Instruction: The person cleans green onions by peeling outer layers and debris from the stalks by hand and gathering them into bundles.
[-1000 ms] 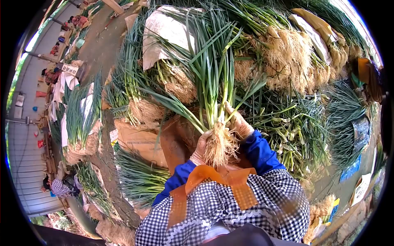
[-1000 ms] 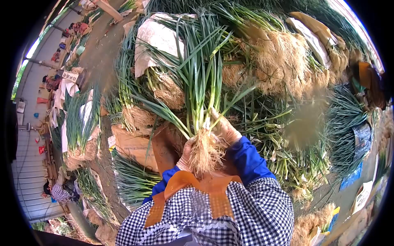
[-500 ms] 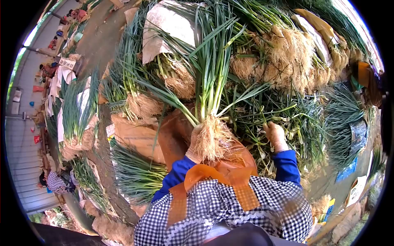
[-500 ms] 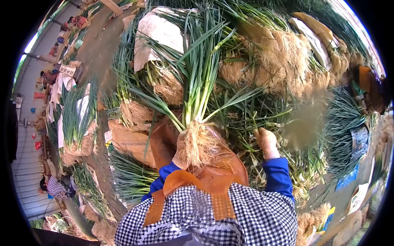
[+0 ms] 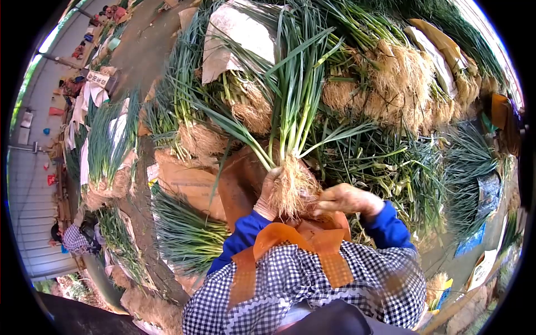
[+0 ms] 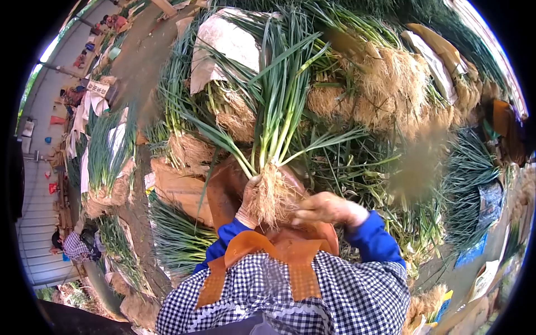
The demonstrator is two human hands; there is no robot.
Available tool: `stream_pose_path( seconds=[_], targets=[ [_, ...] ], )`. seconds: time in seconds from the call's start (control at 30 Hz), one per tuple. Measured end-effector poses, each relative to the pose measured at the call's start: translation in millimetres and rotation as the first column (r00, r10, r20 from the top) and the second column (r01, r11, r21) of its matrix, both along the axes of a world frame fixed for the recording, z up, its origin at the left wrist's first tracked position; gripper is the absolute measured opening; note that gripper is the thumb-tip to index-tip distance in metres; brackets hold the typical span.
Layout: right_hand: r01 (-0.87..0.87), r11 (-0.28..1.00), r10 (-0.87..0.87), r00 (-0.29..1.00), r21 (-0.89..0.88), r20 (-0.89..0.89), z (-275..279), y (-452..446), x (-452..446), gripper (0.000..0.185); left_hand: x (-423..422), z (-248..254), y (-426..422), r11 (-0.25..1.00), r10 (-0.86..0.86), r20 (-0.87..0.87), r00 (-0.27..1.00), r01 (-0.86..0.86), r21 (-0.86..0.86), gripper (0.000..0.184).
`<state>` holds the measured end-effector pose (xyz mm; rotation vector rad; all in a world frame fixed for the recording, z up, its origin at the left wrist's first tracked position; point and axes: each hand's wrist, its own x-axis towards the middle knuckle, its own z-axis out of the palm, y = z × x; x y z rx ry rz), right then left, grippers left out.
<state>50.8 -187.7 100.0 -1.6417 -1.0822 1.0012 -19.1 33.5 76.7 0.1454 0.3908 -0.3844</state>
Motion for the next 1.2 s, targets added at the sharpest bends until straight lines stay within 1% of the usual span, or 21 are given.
stream_pose_path(
  seconds=[0.07, 0.1, 0.13, 0.17, 0.2, 0.23, 0.27, 0.4, 0.47, 0.5, 0.53, 0.6, 0.63, 0.73, 0.83, 0.93, 1.0, 1.07, 1.13, 1.17, 1.2],
  targets=[
    [0.167, 0.833, 0.196, 0.803, -0.528, 0.563, -29, -20, 27, 0.019, 1, -68, 10, 0.996, -0.028, 0.127, 0.991, 0.039, -0.083, 0.034],
    [0.488, 0.582, 0.209, 0.683, -0.651, 0.699, -23, -13, 43, 0.017, -1, -57, 4, 0.978, -0.077, 0.057, 0.995, 0.064, 0.2, 0.03],
    [0.634, 0.773, -0.38, 0.469, -0.005, 0.797, -16, -13, 49, 0.019, 2, -42, -4, 0.878, -0.1, -0.015, 0.995, 0.095, 0.469, 0.026],
    [0.694, 0.68, -0.682, 0.481, 0.237, 0.551, -15, 9, 57, 0.024, 6, -39, -15, 0.876, -0.035, 0.067, 0.997, -0.002, 0.483, 0.026],
    [0.764, 0.636, -0.719, 0.535, 0.11, 0.443, 2, 31, 59, 0.033, 4, -38, -18, 0.882, -0.058, -0.021, 0.998, 0.061, 0.467, 0.03],
    [0.722, 0.69, -0.594, 0.524, 0.052, 0.61, 6, 47, 62, 0.03, 4, -39, -23, 0.85, -0.022, -0.01, 1.0, 0.024, 0.526, 0.031],
    [0.698, 0.712, -0.501, 0.584, -0.08, 0.638, 10, 64, 65, 0.048, 8, -40, -27, 0.811, 0.011, 0.014, 1.0, -0.017, 0.585, 0.032],
    [0.672, 0.736, -0.513, 0.474, 0.084, 0.716, -24, 84, 69, 0.045, 9, -53, -30, 0.807, 0.134, 0.031, 0.99, -0.128, 0.577, 0.028],
    [0.811, 0.566, -0.778, 0.465, 0.15, 0.423, -35, 69, 64, 0.036, 4, -45, -14, 0.959, 0.034, -0.03, 0.999, -0.024, 0.281, 0.024],
    [0.884, 0.466, -0.882, 0.461, 0.038, 0.099, -47, 59, 59, 0.032, 3, -22, -13, 0.979, 0.01, -0.048, 0.999, 0.0, 0.203, 0.02],
    [0.806, 0.572, -0.755, 0.59, -0.152, 0.286, -50, 38, 56, 0.038, 3, -31, -9, 0.985, 0.0, -0.021, 1.0, 0.004, 0.17, 0.018],
    [0.695, 0.619, -0.764, 0.642, -0.366, -0.073, -54, 24, 36, 0.042, 2, -37, -8, 0.99, -0.031, -0.029, 0.999, 0.035, 0.138, 0.016],
    [0.705, 0.683, -0.712, 0.586, -0.189, -0.387, -60, 32, 26, 0.048, 5, -29, -7, 0.989, -0.04, -0.029, 0.999, 0.043, 0.138, 0.016],
    [0.823, 0.544, -0.606, 0.52, 0.163, -0.602, -76, 48, 13, 0.054, 7, -21, -8, 0.956, -0.145, -0.057, 0.988, 0.155, 0.248, 0.015],
    [0.746, 0.665, -0.609, 0.568, 0.034, -0.553, -43, 67, 30, 0.043, 6, -32, -9, 0.729, -0.292, -0.015, 0.956, 0.233, 0.643, 0.018],
    [0.721, 0.692, -0.573, 0.575, 0.031, -0.585, -41, 80, 31, 0.036, 7, -28, -8, 0.608, -0.428, 0.054, 0.902, 0.243, 0.756, 0.018],
    [0.714, 0.691, -0.476, 0.564, 0.11, -0.675, -38, 73, 27, 0.037, 12, -24, 0, 0.728, -0.506, 0.24, 0.829, 0.261, 0.634, 0.031],
    [0.679, 0.722, -0.559, 0.685, 0.131, -0.468, -27, 64, 21, 0.037, 14, -27, 2, 0.714, -0.442, 0.207, 0.873, 0.204, 0.669, 0.044],
    [0.615, 0.783, -0.618, 0.786, 0.087, 0.005, -36, 61, 23, 0.04, 25, -31, -3, 0.695, -0.366, 0.209, 0.907, 0.117, 0.71, 0.037],
    [0.594, 0.804, -0.563, 0.739, 0.036, 0.369, -31, 57, 26, 0.044, 34, -32, -3, 0.734, -0.387, 0.236, 0.891, 0.143, 0.664, 0.037],
    [0.536, 0.833, -0.528, 0.698, 0.135, 0.484, -28, 55, 31, 0.043, 40, -32, -4, 0.767, -0.406, 0.264, 0.875, 0.17, 0.619, 0.038]
  ],
)
